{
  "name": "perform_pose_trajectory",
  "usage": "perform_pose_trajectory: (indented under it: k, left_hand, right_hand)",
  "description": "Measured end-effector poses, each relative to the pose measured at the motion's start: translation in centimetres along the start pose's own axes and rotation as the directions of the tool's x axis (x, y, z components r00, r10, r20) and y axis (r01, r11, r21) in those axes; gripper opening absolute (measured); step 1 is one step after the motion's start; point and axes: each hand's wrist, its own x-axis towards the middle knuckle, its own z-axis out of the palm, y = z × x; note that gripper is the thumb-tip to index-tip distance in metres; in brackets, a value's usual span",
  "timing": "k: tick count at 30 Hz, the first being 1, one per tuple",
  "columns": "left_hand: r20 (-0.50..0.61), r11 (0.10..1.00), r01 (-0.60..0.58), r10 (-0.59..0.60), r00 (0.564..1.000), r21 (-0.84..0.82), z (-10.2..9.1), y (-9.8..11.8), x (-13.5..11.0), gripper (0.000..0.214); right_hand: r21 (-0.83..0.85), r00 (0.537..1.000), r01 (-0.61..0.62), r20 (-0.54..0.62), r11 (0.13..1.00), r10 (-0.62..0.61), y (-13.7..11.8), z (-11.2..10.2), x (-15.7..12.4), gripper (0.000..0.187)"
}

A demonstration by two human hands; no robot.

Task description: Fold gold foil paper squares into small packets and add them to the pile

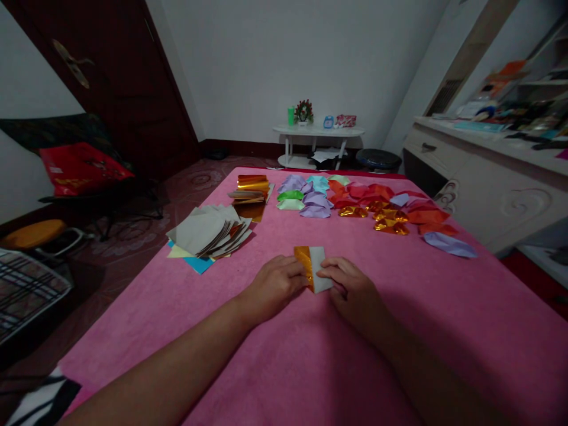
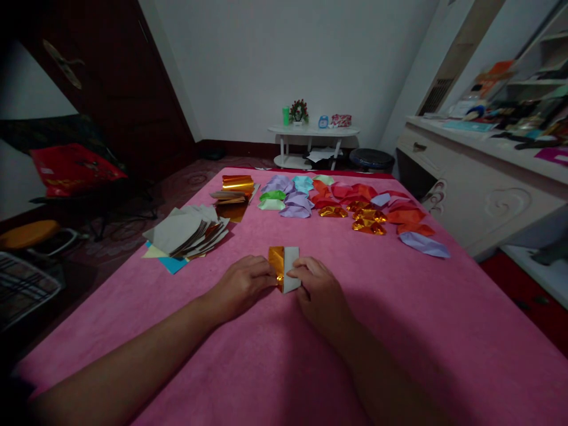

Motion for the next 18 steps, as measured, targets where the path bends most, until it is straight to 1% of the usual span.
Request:
perform_pose_trajectory:
  k: [3,5,8,10,12,15,18]
  left_hand:
    - [0.047,0.999,0.031,-0.03,0.998,-0.02,0.0,0.4,-0.3,0.024]
    - [0.077,0.998,0.052,-0.049,0.996,-0.038,0.0,0.9,-0.5,0.026]
    - [0.063,0.996,0.057,-0.053,0.997,-0.069,0.0,1.4,-0.9,0.027]
    - [0.043,0.996,0.032,-0.028,0.999,-0.085,0.0,1.6,-1.0,0.028]
    - [0.031,0.995,0.002,0.001,1.0,-0.101,0.1,1.5,-1.1,0.028]
    - [0.022,0.992,-0.012,0.015,1.0,-0.125,0.2,1.4,-1.2,0.026]
    - [0.02,0.992,-0.002,0.005,1.0,-0.128,0.4,1.4,-1.4,0.027]
  right_hand:
    - [0.029,1.0,-0.001,0.019,1.0,0.001,0.2,-0.2,-0.3,0.024]
    - [0.04,0.999,-0.002,0.034,0.999,0.001,0.2,-0.3,-0.4,0.019]
    - [0.076,0.999,-0.002,0.04,0.997,-0.001,0.1,-0.4,-0.3,0.019]
    - [0.105,0.999,-0.029,0.042,0.994,0.025,0.1,-0.4,0.0,0.019]
    - [0.132,0.996,-0.082,0.052,0.988,0.076,0.1,-0.2,0.4,0.018]
    - [0.142,0.979,-0.199,0.065,0.97,0.192,0.4,0.2,0.8,0.014]
    - [0.14,0.957,-0.29,0.054,0.947,0.285,0.8,0.8,1.0,0.02]
